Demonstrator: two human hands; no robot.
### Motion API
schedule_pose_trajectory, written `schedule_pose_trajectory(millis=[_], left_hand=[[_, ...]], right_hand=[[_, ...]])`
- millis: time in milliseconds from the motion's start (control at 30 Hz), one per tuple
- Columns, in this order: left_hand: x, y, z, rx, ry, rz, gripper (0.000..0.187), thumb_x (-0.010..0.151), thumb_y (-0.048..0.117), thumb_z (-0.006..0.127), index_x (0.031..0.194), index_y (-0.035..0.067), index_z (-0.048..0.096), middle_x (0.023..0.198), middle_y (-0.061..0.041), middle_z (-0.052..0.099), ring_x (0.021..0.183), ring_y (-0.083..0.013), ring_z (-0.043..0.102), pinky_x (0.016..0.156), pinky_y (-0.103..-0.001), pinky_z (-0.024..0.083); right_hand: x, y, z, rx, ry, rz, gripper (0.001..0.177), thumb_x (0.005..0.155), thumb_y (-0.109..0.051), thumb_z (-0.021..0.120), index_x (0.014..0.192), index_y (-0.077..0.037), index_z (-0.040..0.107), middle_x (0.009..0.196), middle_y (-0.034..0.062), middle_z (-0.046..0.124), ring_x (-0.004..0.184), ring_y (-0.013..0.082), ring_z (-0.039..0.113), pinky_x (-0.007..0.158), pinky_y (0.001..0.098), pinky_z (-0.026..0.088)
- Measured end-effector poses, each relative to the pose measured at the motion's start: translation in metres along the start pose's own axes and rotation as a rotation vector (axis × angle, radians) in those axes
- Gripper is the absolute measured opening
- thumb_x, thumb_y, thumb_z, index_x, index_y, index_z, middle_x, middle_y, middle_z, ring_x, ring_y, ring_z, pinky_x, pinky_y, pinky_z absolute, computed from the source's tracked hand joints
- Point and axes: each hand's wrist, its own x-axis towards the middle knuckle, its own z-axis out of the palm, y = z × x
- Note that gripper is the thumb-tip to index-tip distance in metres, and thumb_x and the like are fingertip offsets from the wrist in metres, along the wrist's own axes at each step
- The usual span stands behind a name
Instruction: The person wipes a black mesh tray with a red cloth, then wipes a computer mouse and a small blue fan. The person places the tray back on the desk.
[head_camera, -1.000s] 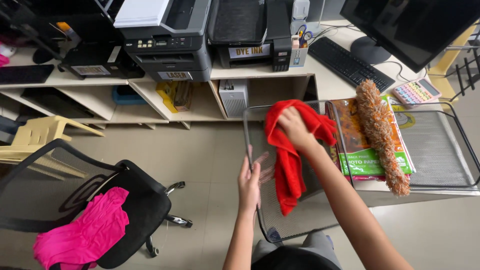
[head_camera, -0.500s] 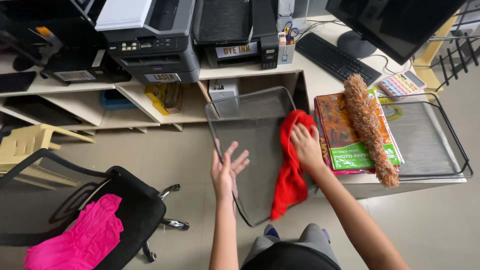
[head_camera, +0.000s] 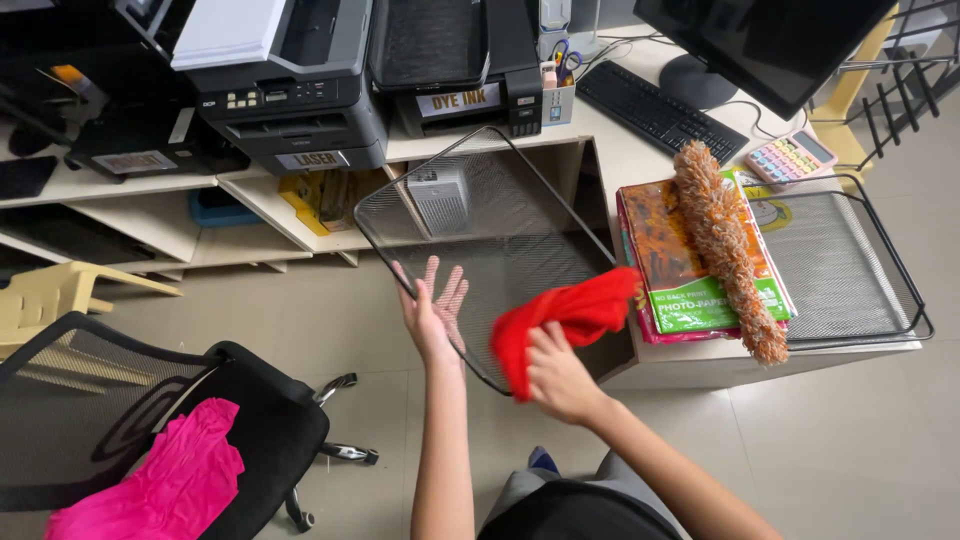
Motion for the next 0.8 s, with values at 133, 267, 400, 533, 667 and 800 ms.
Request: schedule_pose_trajectory(millis=[133, 267, 400, 533, 667, 800], left_hand=[[-0.01, -0.013, 0.005, -0.011, -0.053, -0.069, 0.069, 0.105, 0.034, 0.047, 0.165, 0.026, 0.014, 0.155, -0.023, 0.046, 0.12, -0.0418, 0.064, 0.099, -0.051, 0.054], [-0.03, -0.02, 0.006, 0.11, -0.135, 0.051, 0.068, 0.111, 0.032, 0.049, 0.169, 0.018, 0.017, 0.166, -0.019, 0.037, 0.135, -0.0317, 0.054, 0.112, -0.043, 0.046], [-0.049, -0.01, 0.018, 0.032, -0.099, -0.198, 0.072, 0.102, 0.029, 0.051, 0.166, 0.022, 0.017, 0.159, -0.023, 0.044, 0.12, -0.0363, 0.058, 0.096, -0.044, 0.045], [-0.043, -0.009, 0.008, 0.276, -0.158, 0.09, 0.063, 0.108, 0.023, 0.054, 0.163, 0.001, 0.031, 0.172, -0.012, 0.031, 0.156, -0.0225, 0.031, 0.125, -0.035, 0.025], [-0.024, -0.003, -0.007, 0.234, -0.141, -0.026, 0.064, 0.105, 0.024, 0.053, 0.16, 0.004, 0.03, 0.168, -0.01, 0.032, 0.151, -0.026, 0.036, 0.121, -0.04, 0.03], [0.008, 0.008, -0.021, 0.371, -0.146, 0.071, 0.066, 0.111, 0.033, 0.05, 0.166, 0.004, 0.028, 0.17, -0.017, 0.035, 0.152, -0.029, 0.038, 0.121, -0.039, 0.034]], right_hand=[[0.053, 0.013, 0.025, 0.465, 0.607, -0.475, 0.046, 0.102, -0.017, 0.052, 0.145, -0.002, 0.052, 0.154, 0.0218, 0.047, 0.155, 0.0446, 0.029, 0.128, 0.0549, 0.023], [0.117, 0.05, -0.006, 0.578, 0.928, -0.546, 0.044, 0.098, -0.016, 0.06, 0.14, -0.006, 0.053, 0.151, 0.0229, 0.045, 0.151, 0.0422, 0.034, 0.128, 0.0563, 0.024], [0.157, 0.106, -0.04, 0.523, 1.028, -0.409, 0.032, 0.097, -0.021, 0.062, 0.126, -0.008, 0.061, 0.145, 0.0199, 0.055, 0.145, 0.0401, 0.043, 0.126, 0.0547, 0.031], [0.145, 0.071, -0.054, 0.331, 1.013, -0.04, 0.04, 0.097, -0.024, 0.057, 0.131, -0.003, 0.06, 0.149, 0.0242, 0.054, 0.147, 0.0445, 0.039, 0.114, 0.0648, 0.025], [0.114, 0.004, -0.029, 0.189, 0.9, -0.131, 0.046, 0.091, -0.031, 0.057, 0.128, -0.004, 0.063, 0.144, 0.0215, 0.053, 0.142, 0.0437, 0.038, 0.113, 0.0671, 0.028], [0.094, -0.005, 0.022, 0.127, 0.745, -0.311, 0.04, 0.088, -0.034, 0.06, 0.116, -0.007, 0.066, 0.136, 0.0179, 0.061, 0.135, 0.0413, 0.045, 0.103, 0.0641, 0.035]])
